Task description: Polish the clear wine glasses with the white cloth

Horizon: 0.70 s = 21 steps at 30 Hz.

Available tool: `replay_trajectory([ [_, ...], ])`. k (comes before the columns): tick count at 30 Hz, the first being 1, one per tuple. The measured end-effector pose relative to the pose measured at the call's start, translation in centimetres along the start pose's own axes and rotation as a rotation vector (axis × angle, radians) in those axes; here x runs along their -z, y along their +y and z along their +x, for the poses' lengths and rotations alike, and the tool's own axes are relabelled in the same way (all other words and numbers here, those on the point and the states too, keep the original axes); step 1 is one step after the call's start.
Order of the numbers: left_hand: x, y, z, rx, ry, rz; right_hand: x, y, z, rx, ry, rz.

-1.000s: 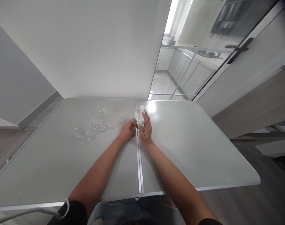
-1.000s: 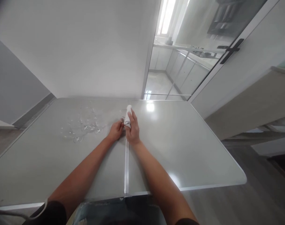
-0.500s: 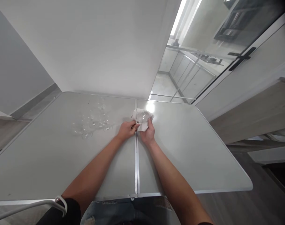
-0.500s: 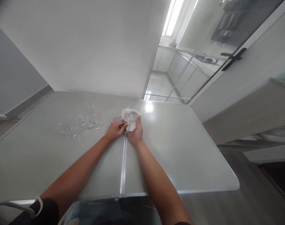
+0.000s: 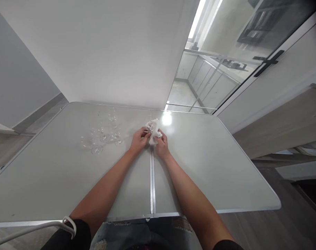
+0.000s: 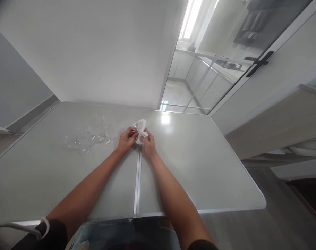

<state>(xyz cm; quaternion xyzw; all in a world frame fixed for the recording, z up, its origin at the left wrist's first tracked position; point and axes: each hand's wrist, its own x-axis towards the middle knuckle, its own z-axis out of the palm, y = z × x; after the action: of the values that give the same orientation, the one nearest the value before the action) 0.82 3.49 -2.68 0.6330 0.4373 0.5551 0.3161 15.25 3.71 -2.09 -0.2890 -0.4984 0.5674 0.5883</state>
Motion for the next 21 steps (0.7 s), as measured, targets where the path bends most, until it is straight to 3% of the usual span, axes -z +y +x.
replay_trajectory([
  [3,0.12,0.02,0.26,0.012,0.092,-0.129,-0.24,-0.42,-0.15,0.025,-0.127,-0.094],
  [7,0.26,0.39,0.41,-0.039,0.137,-0.031,-0.46,0.03,-0.09,0.000,-0.068,0.073],
  [11,0.22,0.66,0.16,-0.068,0.107,0.008,-0.07,0.20,-0.04,-0.011,-0.031,-0.016],
  [15,0.22,0.43,0.23,-0.077,0.163,0.025,0.12,-0.21,-0.04,-0.038,-0.022,0.007],
  [21,0.49,0.92,0.82,0.076,0.071,-0.569,-0.27,-0.09,-0.03,-0.209,-0.097,0.141],
])
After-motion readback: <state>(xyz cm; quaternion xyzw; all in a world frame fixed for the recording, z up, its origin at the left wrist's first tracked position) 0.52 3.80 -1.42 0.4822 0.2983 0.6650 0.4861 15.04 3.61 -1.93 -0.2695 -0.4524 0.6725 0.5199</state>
